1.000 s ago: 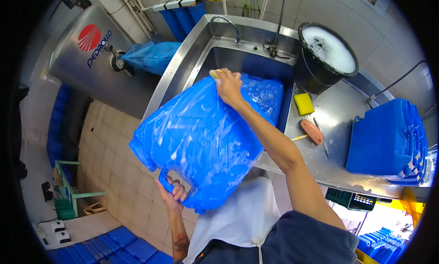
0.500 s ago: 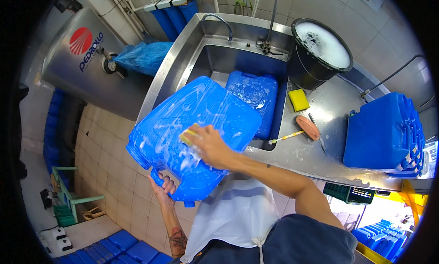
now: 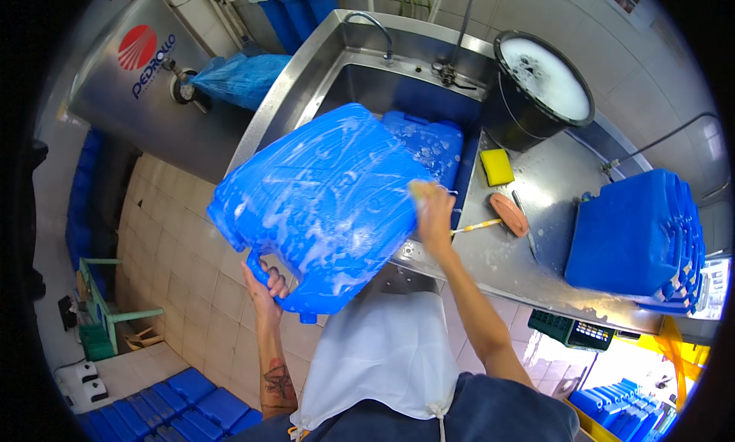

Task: The person repeatedly washes large blue plastic containers in a stainless steel sink. They scrub the containers with a sponge, rinse them under running water, and place them on a nearby counter. The person handles multiple containers one at a time, moving them between the sink and the counter.

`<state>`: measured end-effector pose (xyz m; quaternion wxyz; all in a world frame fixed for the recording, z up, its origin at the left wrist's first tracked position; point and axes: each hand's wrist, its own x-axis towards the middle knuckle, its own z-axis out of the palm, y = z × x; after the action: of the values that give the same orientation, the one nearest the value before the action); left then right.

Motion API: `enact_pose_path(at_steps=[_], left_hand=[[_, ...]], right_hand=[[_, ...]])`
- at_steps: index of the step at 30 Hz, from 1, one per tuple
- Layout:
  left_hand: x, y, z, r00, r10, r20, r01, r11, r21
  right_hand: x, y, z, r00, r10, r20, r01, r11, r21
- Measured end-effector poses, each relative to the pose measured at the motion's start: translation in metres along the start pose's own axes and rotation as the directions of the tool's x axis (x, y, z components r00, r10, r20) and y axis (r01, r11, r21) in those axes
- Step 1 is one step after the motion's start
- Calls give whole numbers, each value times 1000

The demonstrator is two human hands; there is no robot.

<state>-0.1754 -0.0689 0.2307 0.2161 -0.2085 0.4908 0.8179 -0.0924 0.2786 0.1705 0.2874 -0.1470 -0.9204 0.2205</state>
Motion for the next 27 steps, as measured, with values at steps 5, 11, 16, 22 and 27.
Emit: enact_pose_path(at_steps=[5,11,16,22,27], left_hand=[[9,-8,47,981,127,149,-148,979,137],[-2,-10,99,951,106,290,-170,964,203],[1,-22,107,923,145,358,-276,895,350],[5,-22,126,913,186,363,-322,876,359],[4,-25,121,886,75,458,-243,916,319]], right_hand=[[-2,-156,-16,930,-355,99,298,883,363],[51,-177,-26,887,-457,66,439,879,185],[14,-126,-55,805,-493,330,490,866,98],[23,-138,-32,790,-514,334,512,853,101],[-17,-99,-46,881,-444,163,382,872,306]])
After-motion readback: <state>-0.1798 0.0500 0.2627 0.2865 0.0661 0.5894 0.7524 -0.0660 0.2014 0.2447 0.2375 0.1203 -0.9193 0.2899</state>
